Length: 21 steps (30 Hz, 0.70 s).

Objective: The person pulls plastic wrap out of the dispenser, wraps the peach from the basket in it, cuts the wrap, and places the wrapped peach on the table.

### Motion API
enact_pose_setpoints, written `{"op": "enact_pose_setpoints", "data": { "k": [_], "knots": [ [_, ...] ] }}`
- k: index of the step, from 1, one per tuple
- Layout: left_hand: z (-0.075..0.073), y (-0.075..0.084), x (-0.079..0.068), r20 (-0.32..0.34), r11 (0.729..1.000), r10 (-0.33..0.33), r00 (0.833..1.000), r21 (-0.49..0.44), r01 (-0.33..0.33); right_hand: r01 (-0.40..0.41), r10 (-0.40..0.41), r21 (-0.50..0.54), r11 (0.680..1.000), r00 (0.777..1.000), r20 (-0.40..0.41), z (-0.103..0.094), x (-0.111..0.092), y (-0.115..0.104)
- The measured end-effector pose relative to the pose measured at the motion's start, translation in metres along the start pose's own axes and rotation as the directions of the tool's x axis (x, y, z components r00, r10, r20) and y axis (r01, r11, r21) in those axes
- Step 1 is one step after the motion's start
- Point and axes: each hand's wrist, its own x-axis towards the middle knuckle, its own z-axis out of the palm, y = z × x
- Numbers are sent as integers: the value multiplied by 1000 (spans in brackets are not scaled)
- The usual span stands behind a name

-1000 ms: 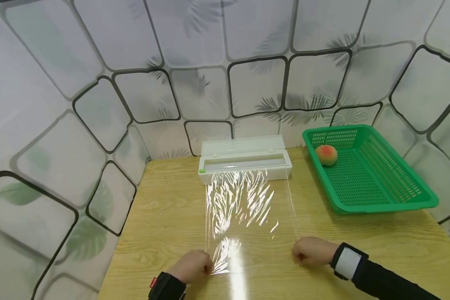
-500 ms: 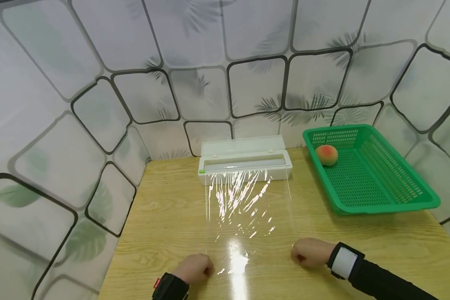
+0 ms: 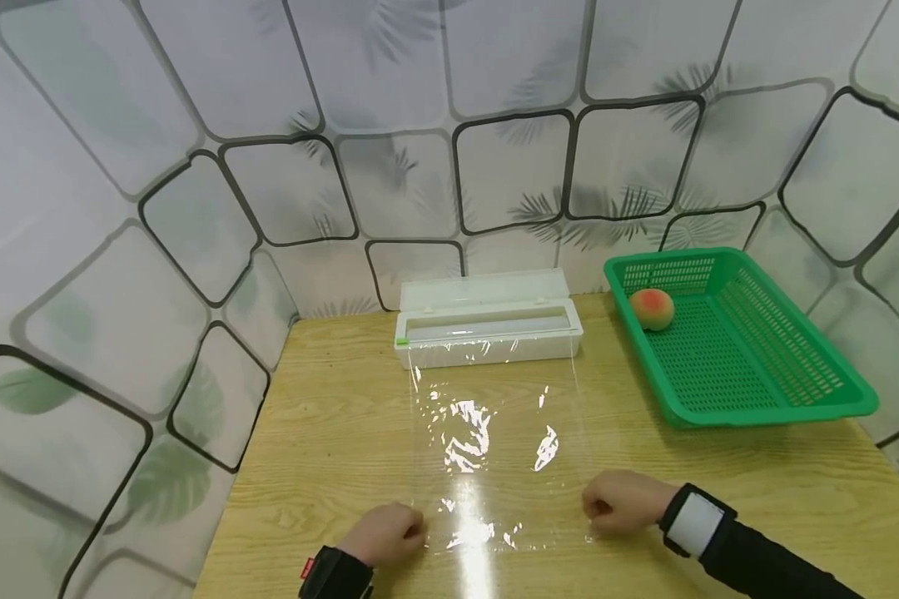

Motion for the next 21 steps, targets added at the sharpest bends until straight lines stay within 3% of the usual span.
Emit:
{"op": "enact_pose_setpoints", "data": {
  "k": [6, 14, 21],
  "knots": [
    [-8, -3, 4, -40, 998, -38, 998, -45, 36, 42, -56, -89, 995, 985, -160, -16, 2, 1],
    [-24, -8, 13, -119, 987, -101, 988, -134, 85, 25, -88, -184, 983, 937, -339, -40, 8, 4],
    [-37, -3, 29, -177, 976, -134, 975, -194, 99, -54, -34, -187, 981, 899, -436, -57, 5, -5]
  ]
}}
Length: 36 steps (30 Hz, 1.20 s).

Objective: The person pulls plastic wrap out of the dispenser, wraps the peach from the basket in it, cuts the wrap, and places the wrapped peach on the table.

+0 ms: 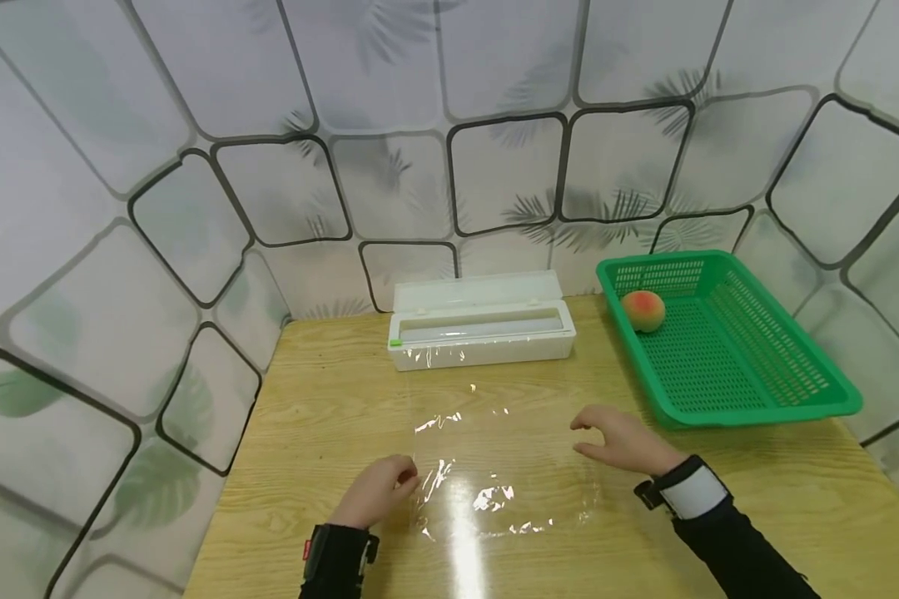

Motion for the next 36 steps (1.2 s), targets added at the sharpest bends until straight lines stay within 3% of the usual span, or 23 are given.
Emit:
{"op": "enact_pose_setpoints", "data": {
  "k": [10, 17, 36],
  "knots": [
    [-4, 7, 14, 20, 1000, -7, 1000, -9, 7, -61, 60, -4, 998, 989, -132, -33, 5, 0],
    [-1, 9, 17, 34, 1000, 4, 999, -20, -3, -84, 78, -27, 996, 982, -172, -61, 6, 7],
    [4, 7, 20, 45, 1000, -7, 999, -9, 7, -166, 140, -143, 976, 975, -174, -142, 18, 39]
  ]
}}
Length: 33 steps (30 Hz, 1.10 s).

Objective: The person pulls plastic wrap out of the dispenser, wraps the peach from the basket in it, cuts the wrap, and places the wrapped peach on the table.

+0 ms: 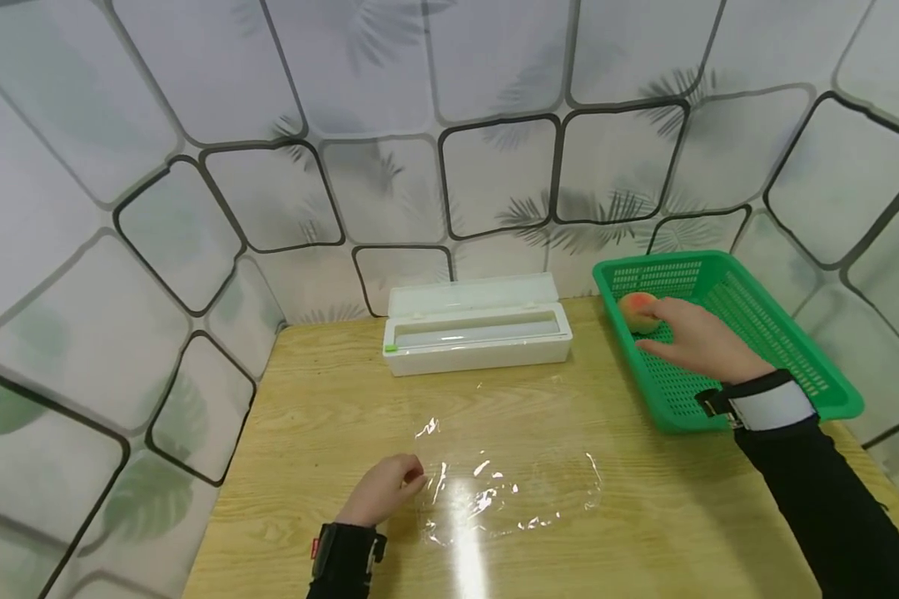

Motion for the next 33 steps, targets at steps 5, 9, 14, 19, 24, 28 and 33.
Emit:
{"op": "enact_pose_setpoints", "data": {
  "k": [5, 9, 14, 19, 24, 28, 33],
  "knots": [
    [1, -2, -3, -15, 1000, -19, 1000, -18, 19, -45, 45, -19, 999, 998, 34, -5, 21, 17],
    [3, -5, -6, -17, 999, -36, 999, -27, 35, -91, 94, -30, 995, 992, 81, -6, 36, 33],
    [2, -7, -7, -16, 998, -56, 998, -31, 55, -125, 134, -73, 989, 981, 140, -3, 51, 56],
    [-1, -6, -5, -31, 998, -56, 998, -26, 55, -175, 188, -86, 981, 966, 178, 6, 57, 77],
    [-1, -8, -5, -10, 995, -94, 996, -28, 94, -221, 233, -81, 972, 951, 205, 27, 52, 93],
    [-1, -9, -5, -1, 994, -106, 994, -36, 106, -233, 252, -106, 967, 941, 227, 44, 46, 103],
    [1, -9, -2, -16, 995, -93, 996, -35, 93, -241, 264, -120, 963, 932, 247, 56, 42, 115]
  ]
}}
